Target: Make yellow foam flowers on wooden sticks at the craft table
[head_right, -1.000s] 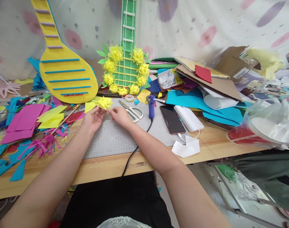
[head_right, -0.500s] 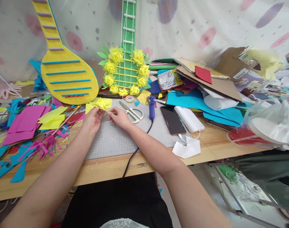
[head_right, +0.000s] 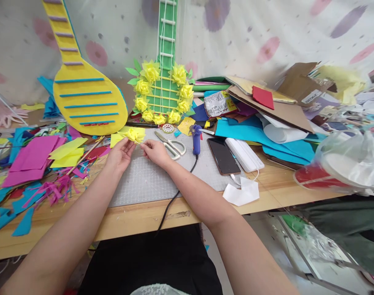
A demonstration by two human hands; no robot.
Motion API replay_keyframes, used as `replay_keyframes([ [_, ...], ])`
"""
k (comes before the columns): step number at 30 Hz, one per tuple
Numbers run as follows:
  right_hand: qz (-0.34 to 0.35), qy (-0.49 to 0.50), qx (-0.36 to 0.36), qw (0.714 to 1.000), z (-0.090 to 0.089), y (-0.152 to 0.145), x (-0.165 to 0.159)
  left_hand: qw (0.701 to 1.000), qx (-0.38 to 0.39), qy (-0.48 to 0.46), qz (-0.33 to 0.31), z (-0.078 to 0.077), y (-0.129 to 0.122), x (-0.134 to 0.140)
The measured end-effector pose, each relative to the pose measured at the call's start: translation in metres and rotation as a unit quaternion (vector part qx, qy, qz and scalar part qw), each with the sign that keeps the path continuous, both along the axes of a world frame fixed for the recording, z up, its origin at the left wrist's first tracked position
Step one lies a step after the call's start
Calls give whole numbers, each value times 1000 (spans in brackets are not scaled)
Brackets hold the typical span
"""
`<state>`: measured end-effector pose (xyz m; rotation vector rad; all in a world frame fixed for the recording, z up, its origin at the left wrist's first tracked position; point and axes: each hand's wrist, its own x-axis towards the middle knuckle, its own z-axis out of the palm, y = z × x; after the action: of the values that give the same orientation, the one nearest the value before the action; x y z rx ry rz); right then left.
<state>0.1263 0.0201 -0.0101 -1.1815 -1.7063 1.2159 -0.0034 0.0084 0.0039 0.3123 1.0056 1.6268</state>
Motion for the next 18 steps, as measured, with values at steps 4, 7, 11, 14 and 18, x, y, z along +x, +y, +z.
replay_keyframes([
  [4, 5, -15, -6, 1000, 4, -2, 2, 1000, -3, 18, -3, 1, -1, 0],
  [7, 13, -14, -21, 1000, 8, -3, 2, 999, -15, 27, -9, 4, -3, 0],
  [11, 20, -7, -51, 998, 11, -5, 1, 999, -35, 28, -11, 9, -5, 1],
  [14, 26, -17, -38, 999, 10, -5, 1, 998, -45, 35, -6, 10, -4, 0],
  [18, 33, -24, -32, 999, 10, -5, 1, 997, -55, 58, -10, 8, -2, -5],
])
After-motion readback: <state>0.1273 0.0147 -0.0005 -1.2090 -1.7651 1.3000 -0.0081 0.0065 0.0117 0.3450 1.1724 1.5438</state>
